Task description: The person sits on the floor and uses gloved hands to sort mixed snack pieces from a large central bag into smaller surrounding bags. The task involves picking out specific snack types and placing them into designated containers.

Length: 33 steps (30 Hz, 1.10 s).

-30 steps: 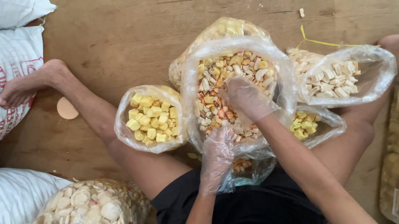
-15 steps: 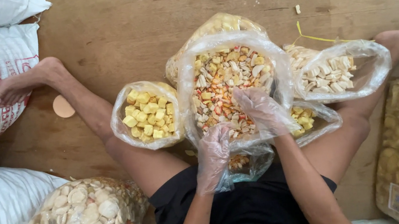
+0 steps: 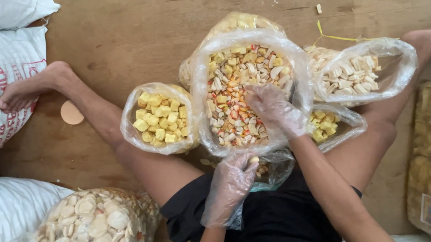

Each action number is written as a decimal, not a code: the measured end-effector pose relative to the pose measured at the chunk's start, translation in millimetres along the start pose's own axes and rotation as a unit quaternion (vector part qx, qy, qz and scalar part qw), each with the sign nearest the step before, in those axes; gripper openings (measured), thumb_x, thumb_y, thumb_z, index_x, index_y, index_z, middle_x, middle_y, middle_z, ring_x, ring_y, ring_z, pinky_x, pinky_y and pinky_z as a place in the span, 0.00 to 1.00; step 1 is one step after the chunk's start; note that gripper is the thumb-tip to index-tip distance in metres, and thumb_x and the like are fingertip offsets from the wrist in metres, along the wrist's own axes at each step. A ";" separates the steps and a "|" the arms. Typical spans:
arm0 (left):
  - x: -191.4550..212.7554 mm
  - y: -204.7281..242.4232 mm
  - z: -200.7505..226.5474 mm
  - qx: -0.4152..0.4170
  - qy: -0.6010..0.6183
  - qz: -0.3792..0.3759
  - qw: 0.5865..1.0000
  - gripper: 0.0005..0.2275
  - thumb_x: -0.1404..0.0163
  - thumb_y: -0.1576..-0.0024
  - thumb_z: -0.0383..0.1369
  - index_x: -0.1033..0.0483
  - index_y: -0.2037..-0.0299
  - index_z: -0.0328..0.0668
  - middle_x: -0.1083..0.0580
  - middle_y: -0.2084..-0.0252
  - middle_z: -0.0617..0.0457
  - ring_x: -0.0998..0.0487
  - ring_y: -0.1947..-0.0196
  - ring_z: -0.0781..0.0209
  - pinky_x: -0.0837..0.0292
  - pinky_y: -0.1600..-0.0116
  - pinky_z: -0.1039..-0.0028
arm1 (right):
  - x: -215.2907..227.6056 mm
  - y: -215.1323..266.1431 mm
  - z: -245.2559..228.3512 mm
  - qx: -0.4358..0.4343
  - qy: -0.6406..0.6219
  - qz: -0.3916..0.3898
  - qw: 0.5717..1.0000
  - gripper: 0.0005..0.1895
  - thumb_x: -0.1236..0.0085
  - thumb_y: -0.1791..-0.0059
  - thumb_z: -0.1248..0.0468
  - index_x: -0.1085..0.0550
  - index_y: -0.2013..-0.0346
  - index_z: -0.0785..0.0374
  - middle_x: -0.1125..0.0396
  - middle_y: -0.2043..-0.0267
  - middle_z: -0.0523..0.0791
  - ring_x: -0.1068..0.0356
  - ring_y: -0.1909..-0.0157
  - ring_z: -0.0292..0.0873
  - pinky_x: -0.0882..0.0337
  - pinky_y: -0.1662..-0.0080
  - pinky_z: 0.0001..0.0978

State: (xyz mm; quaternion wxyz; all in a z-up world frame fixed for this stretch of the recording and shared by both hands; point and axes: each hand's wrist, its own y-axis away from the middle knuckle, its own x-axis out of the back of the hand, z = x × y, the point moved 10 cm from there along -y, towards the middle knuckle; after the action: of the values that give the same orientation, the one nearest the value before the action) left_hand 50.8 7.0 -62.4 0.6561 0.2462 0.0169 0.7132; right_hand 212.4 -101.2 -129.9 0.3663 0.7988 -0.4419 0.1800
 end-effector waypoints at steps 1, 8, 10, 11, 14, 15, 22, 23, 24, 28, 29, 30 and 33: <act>-5.0 2.8 -1.3 -0.004 -0.008 -0.013 1.000 0.07 0.40 0.46 0.36 0.14 0.59 0.57 0.18 0.59 0.51 0.17 0.54 0.48 0.21 0.48 0.64 | -13.0 -9.4 15.6 -0.004 0.025 -0.006 1.000 0.17 0.45 0.49 0.54 0.21 0.47 0.48 0.24 0.59 0.51 0.24 0.51 0.53 0.24 0.51 0.49; -0.8 0.9 -12.5 0.000 -0.006 0.006 1.000 0.08 0.38 0.49 0.39 0.14 0.60 0.63 0.18 0.61 0.57 0.16 0.56 0.55 0.19 0.53 0.69 | -26.4 -39.1 22.9 -0.049 0.203 0.007 0.978 0.14 0.45 0.52 0.53 0.18 0.58 0.51 0.24 0.61 0.50 0.22 0.54 0.54 0.21 0.53 0.51; 10.6 -1.5 -0.9 -0.013 0.000 0.004 1.000 0.06 0.39 0.47 0.39 0.14 0.60 0.60 0.18 0.62 0.54 0.16 0.57 0.51 0.20 0.52 0.66 | -27.8 -34.6 26.4 -0.064 0.181 0.006 0.981 0.15 0.45 0.51 0.51 0.19 0.59 0.55 0.24 0.60 0.52 0.23 0.52 0.55 0.22 0.53 0.52; 16.4 -2.9 5.5 -0.024 0.005 0.002 1.000 0.06 0.41 0.45 0.40 0.15 0.61 0.57 0.18 0.63 0.51 0.16 0.57 0.48 0.20 0.52 0.63 | -29.3 -32.6 29.8 -0.078 0.158 0.004 0.984 0.18 0.46 0.50 0.49 0.19 0.60 0.59 0.25 0.60 0.54 0.24 0.50 0.56 0.22 0.52 0.53; 17.0 -2.8 0.1 -0.027 0.001 0.015 1.000 0.07 0.45 0.41 0.40 0.16 0.63 0.53 0.19 0.66 0.46 0.17 0.60 0.43 0.21 0.55 0.61 | -32.3 -37.0 51.3 -0.059 0.126 -0.003 0.990 0.17 0.49 0.48 0.50 0.22 0.61 0.59 0.26 0.61 0.53 0.24 0.51 0.55 0.23 0.52 0.50; 16.5 -2.4 -2.0 -0.024 0.003 0.015 1.000 0.07 0.45 0.41 0.40 0.16 0.63 0.53 0.19 0.66 0.46 0.17 0.60 0.43 0.21 0.55 0.61 | -31.6 -34.8 64.2 -0.060 0.128 -0.006 0.990 0.17 0.49 0.48 0.50 0.22 0.61 0.59 0.26 0.61 0.53 0.24 0.51 0.55 0.23 0.52 0.50; 9.7 -3.5 10.3 -0.043 -0.046 0.010 0.998 0.13 0.48 0.39 0.43 0.22 0.71 0.46 0.23 0.72 0.41 0.21 0.64 0.37 0.26 0.61 0.56 | -24.0 -16.4 134.1 -0.004 -0.007 -0.013 1.000 0.14 0.60 0.42 0.54 0.31 0.62 0.58 0.32 0.65 0.50 0.27 0.54 0.49 0.27 0.51 0.38; 8.2 -3.8 13.8 -0.049 -0.057 0.007 0.997 0.13 0.48 0.39 0.43 0.23 0.72 0.46 0.24 0.72 0.40 0.21 0.63 0.36 0.26 0.60 0.56 | -23.9 -13.8 141.0 0.010 -0.034 -0.014 0.999 0.14 0.63 0.41 0.54 0.33 0.63 0.57 0.33 0.66 0.49 0.27 0.54 0.47 0.28 0.51 0.35; 2.9 -5.2 8.9 -0.049 -0.057 0.005 0.997 0.13 0.48 0.39 0.43 0.23 0.72 0.46 0.24 0.72 0.40 0.21 0.63 0.36 0.26 0.60 0.56 | -24.2 1.6 155.6 0.008 -0.034 -0.014 0.999 0.14 0.63 0.41 0.54 0.33 0.63 0.57 0.33 0.66 0.49 0.27 0.54 0.47 0.28 0.51 0.35; -15.7 -9.9 24.6 -0.081 -0.078 -0.029 0.993 0.14 0.49 0.39 0.44 0.24 0.73 0.48 0.23 0.72 0.43 0.19 0.62 0.40 0.24 0.57 0.58 | -39.8 51.3 207.3 0.040 -0.596 -0.065 0.799 0.10 0.62 0.42 0.66 0.32 0.50 0.63 0.35 0.61 0.48 0.33 0.55 0.43 0.33 0.53 0.24; -21.1 -10.0 39.0 -0.106 -0.089 -0.046 0.989 0.15 0.49 0.38 0.44 0.25 0.73 0.44 0.24 0.72 0.40 0.20 0.63 0.36 0.24 0.56 0.57 | -38.5 60.2 232.0 0.033 -0.648 -0.022 0.761 0.09 0.61 0.43 0.67 0.32 0.50 0.64 0.35 0.60 0.46 0.33 0.55 0.41 0.32 0.53 0.24; -27.7 -12.1 46.2 -0.107 -0.088 -0.050 0.989 0.15 0.49 0.38 0.44 0.25 0.73 0.44 0.24 0.72 0.40 0.20 0.63 0.36 0.24 0.56 0.57 | -42.7 72.3 255.1 0.032 -0.648 -0.019 0.761 0.09 0.61 0.43 0.67 0.32 0.50 0.64 0.35 0.60 0.46 0.33 0.55 0.41 0.32 0.53 0.24; -74.2 -14.0 68.1 -0.169 -0.062 -0.113 0.977 0.13 0.52 0.38 0.41 0.23 0.68 0.40 0.23 0.69 0.34 0.21 0.59 0.32 0.25 0.53 0.49 | -35.2 102.9 351.4 0.015 -0.775 0.117 0.621 0.09 0.57 0.45 0.71 0.33 0.51 0.66 0.35 0.56 0.43 0.33 0.54 0.37 0.29 0.53 0.24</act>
State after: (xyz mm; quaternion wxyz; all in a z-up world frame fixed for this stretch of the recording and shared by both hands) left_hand 90.5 -81.5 -31.9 0.7643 0.1720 -0.1171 0.6104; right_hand 94.3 -377.6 -341.9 -0.1483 0.5894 -0.6487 -0.4581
